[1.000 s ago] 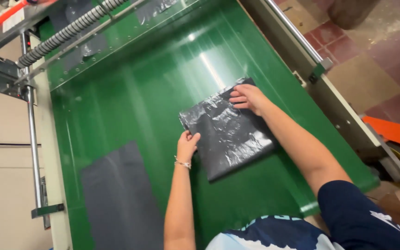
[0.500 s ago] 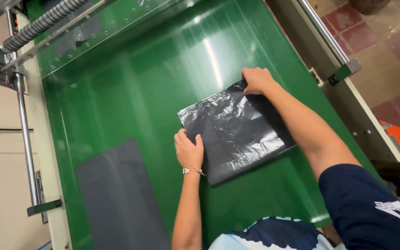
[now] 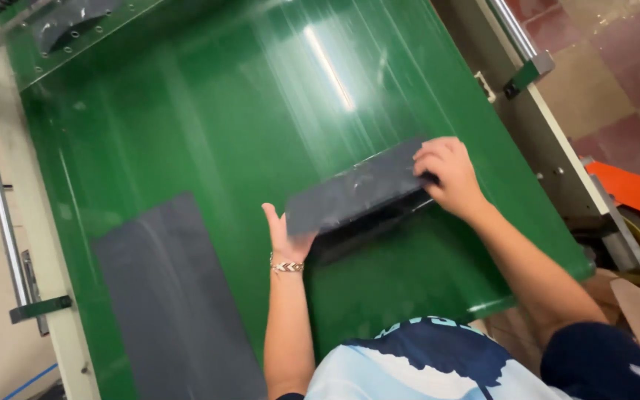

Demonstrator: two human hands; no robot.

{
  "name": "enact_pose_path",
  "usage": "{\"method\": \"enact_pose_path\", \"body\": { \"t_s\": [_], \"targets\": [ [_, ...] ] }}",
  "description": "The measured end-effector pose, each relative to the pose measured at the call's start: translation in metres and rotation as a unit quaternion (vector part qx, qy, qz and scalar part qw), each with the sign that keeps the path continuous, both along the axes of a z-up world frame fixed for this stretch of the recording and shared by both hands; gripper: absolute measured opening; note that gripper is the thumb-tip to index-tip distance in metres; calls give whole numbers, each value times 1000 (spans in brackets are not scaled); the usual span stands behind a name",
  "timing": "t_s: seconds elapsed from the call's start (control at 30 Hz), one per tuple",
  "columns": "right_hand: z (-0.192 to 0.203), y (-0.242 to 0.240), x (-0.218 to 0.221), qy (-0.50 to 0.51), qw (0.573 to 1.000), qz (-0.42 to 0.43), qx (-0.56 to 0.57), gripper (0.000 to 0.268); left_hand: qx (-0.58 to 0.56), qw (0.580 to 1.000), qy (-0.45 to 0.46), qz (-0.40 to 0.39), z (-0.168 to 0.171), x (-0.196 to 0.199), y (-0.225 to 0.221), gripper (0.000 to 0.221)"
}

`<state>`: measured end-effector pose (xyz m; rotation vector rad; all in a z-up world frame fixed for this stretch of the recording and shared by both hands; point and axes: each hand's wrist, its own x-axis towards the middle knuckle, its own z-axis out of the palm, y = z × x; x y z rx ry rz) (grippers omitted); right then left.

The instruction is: Picking up plastic bags from a conveyor belt, folding them, and placing them into a red plastic crate.

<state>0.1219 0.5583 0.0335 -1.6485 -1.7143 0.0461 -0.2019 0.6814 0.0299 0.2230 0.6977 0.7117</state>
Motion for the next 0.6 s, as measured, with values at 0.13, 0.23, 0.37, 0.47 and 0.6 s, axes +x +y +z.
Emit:
{"method": "enact_pose_path", "body": {
  "t_s": [0.13, 0.23, 0.37, 0.47, 0.6],
  "targets": [
    [-37, -39, -1, -9, 999, -29, -36, 39, 73, 990, 119, -19, -40, -23, 5, 73],
    [-47, -46, 0, -42, 994, -64, -80, 31, 57, 992, 116, -5, -43, -32, 3, 42],
    [-25, -53, 2, -66, 987, -66, -128, 27, 157, 950, 268, 41, -76, -45, -10, 46],
    [-5, -42, -6, -107, 982, -69, -139, 27, 365, 764, 533, -6, -22, -15, -26, 69],
    [-5, 17, -69, -39, 998, 47, 12, 36, 629, 383, 674, -66, 1, 53, -49, 65]
  ]
}}
